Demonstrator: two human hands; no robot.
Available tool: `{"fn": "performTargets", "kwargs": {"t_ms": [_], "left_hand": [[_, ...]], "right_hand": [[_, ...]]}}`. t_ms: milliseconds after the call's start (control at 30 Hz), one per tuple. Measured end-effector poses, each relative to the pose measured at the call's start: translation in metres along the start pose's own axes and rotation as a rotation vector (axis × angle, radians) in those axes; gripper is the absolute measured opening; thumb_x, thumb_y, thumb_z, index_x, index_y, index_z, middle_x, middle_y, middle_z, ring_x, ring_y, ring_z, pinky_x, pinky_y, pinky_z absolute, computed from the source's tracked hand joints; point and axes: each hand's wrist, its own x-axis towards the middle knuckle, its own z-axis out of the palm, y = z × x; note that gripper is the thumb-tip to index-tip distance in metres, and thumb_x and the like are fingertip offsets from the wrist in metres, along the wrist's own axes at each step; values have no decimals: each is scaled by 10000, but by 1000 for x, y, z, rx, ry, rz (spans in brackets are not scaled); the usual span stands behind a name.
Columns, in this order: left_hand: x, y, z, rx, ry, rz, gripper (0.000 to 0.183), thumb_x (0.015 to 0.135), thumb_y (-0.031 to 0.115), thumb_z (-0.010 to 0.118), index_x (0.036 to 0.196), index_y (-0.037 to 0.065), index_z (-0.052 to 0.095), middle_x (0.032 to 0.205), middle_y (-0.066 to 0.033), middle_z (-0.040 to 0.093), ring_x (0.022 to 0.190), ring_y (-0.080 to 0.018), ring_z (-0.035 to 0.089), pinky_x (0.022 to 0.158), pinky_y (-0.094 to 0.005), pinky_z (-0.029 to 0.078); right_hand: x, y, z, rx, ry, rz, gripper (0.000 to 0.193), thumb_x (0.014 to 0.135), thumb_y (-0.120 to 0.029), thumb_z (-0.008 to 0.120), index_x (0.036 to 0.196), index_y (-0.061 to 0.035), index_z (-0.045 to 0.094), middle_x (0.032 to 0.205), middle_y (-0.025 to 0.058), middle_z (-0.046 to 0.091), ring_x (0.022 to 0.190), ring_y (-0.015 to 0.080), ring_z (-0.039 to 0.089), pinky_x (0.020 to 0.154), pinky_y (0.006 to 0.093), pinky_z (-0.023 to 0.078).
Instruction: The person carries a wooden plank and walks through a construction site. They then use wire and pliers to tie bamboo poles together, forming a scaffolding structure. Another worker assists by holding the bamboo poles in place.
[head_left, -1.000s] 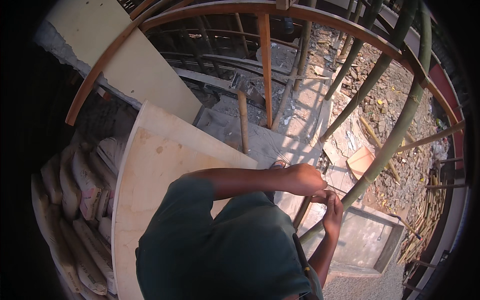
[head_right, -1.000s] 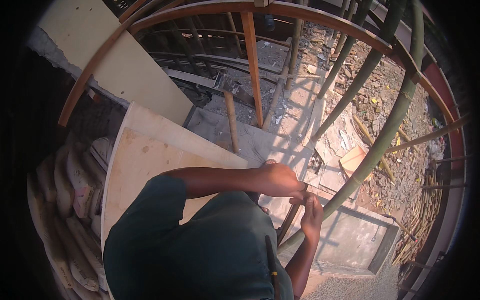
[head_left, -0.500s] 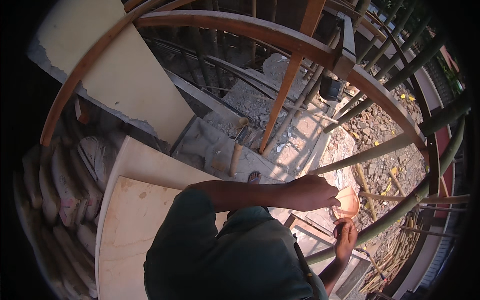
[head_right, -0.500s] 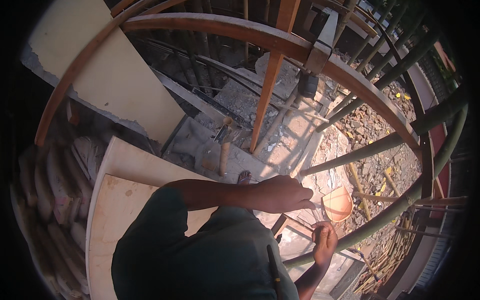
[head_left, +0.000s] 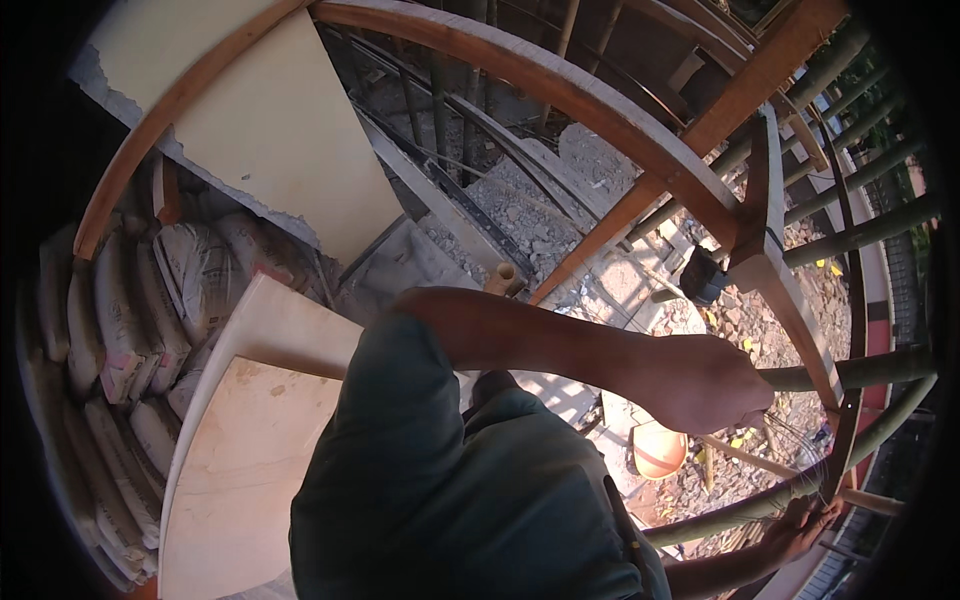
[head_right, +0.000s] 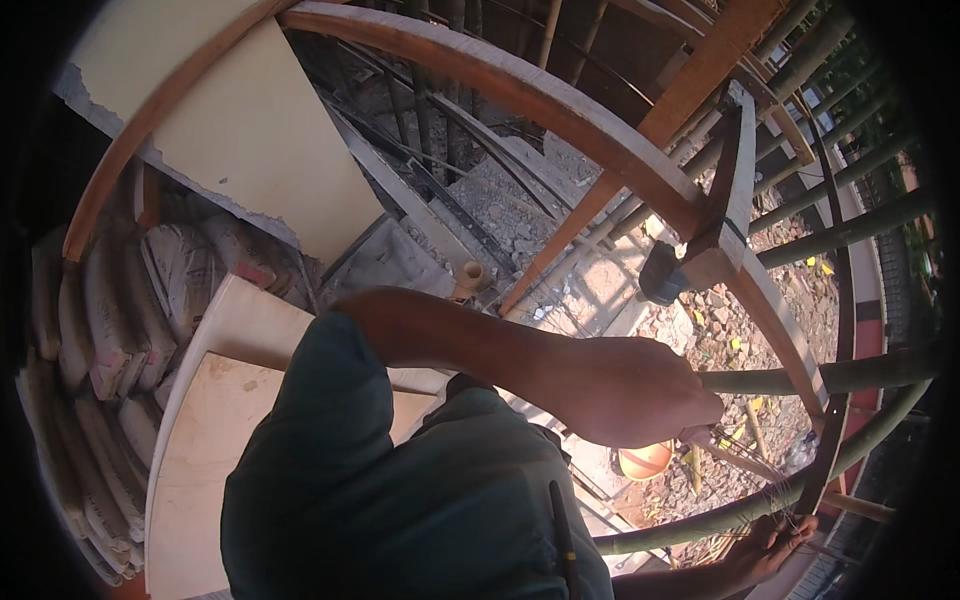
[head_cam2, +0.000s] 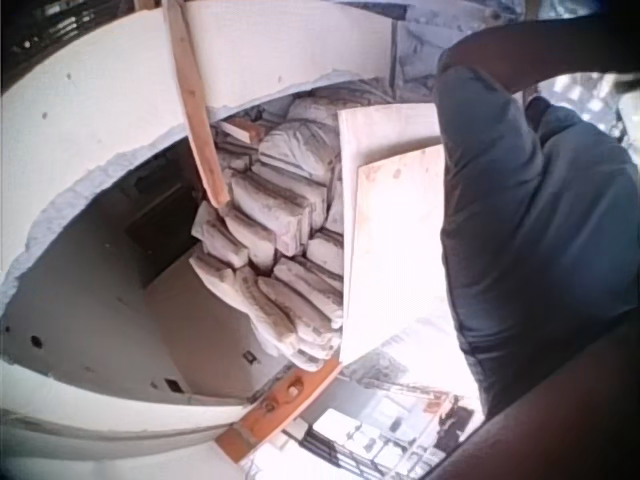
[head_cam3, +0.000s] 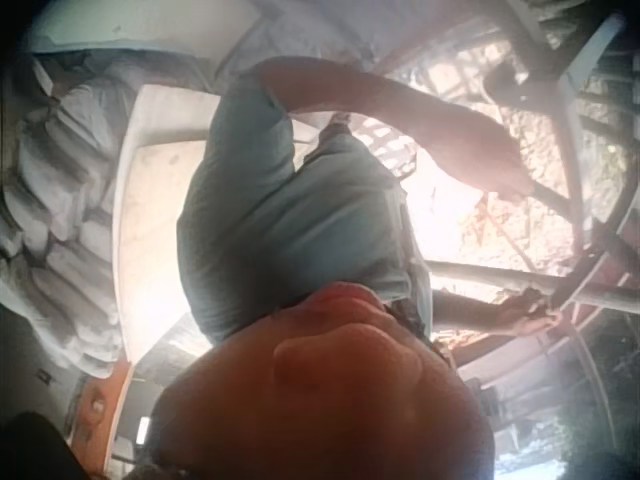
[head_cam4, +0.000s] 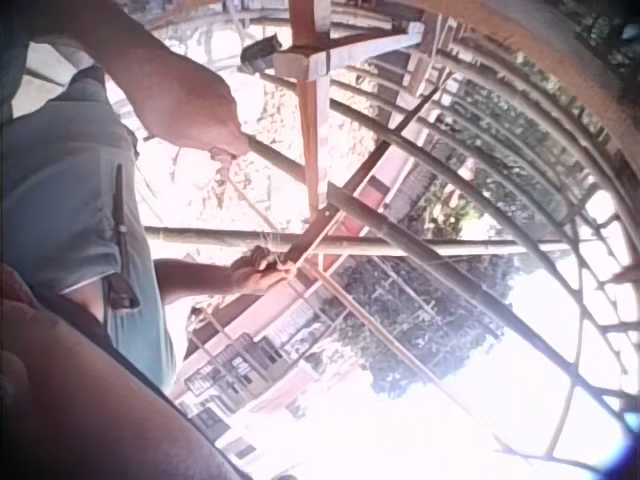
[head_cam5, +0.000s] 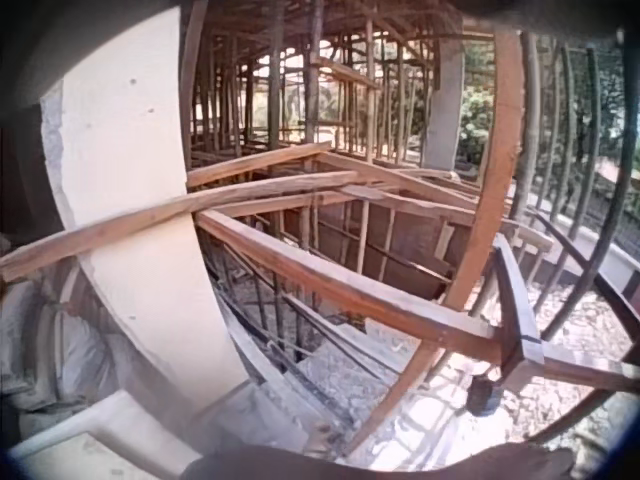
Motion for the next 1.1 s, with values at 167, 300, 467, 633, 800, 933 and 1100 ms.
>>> {"fn": "performTargets", "kwargs": {"t_ms": [167,300,467,633,800,933,1100], "left_hand": [[32,31,-45,680,370,110,119,831,133,630,795,21,607,636,-84,614,628,-226,655,499,-383,484],[40,26,-69,906,620,180,153,761,158,680,751,23,610,576,-57,585,575,-193,621,486,-357,474],[32,-10,-54,828,768,229,182,713,166,711,690,36,585,520,-43,546,503,-178,578,488,-363,472],[25,-50,-72,749,563,-8,179,753,148,700,709,26,575,518,-67,557,522,-207,636,451,-404,500],[39,-72,-93,765,486,-131,103,789,97,689,803,33,609,607,-126,624,604,-272,694,509,-401,546],[36,-102,-101,671,384,-119,133,838,133,667,931,52,617,706,-152,658,730,-345,699,662,-453,554],[28,-112,-88,570,236,-358,153,991,197,549,994,50,591,726,-183,648,723,-368,673,654,-475,506]], "right_hand": [[64,-29,-38,-2036,354,-412,485,1050,-349,464,1346,33,507,1312,216,575,1140,357,586,998,449,448],[136,-15,72,-1907,595,-158,346,1063,-273,439,1177,27,567,1132,168,600,1018,317,593,952,420,459],[121,-4,24,-1529,409,-206,292,1079,-253,392,1072,-3,542,870,95,512,820,218,526,848,330,445],[83,-12,3,-976,532,-124,278,1086,-240,367,977,-30,513,796,57,437,727,186,432,760,323,393],[27,-90,-14,-459,556,-257,305,1093,-227,343,883,-56,483,722,19,361,635,154,337,672,316,341],[7,-116,-24,-189,440,-192,350,1099,-216,324,807,-77,459,663,-11,301,560,129,261,602,311,299],[57,33,96,-342,788,-19,505,1090,-454,314,736,-106,413,647,-29,287,547,77,251,522,234,206]]}}
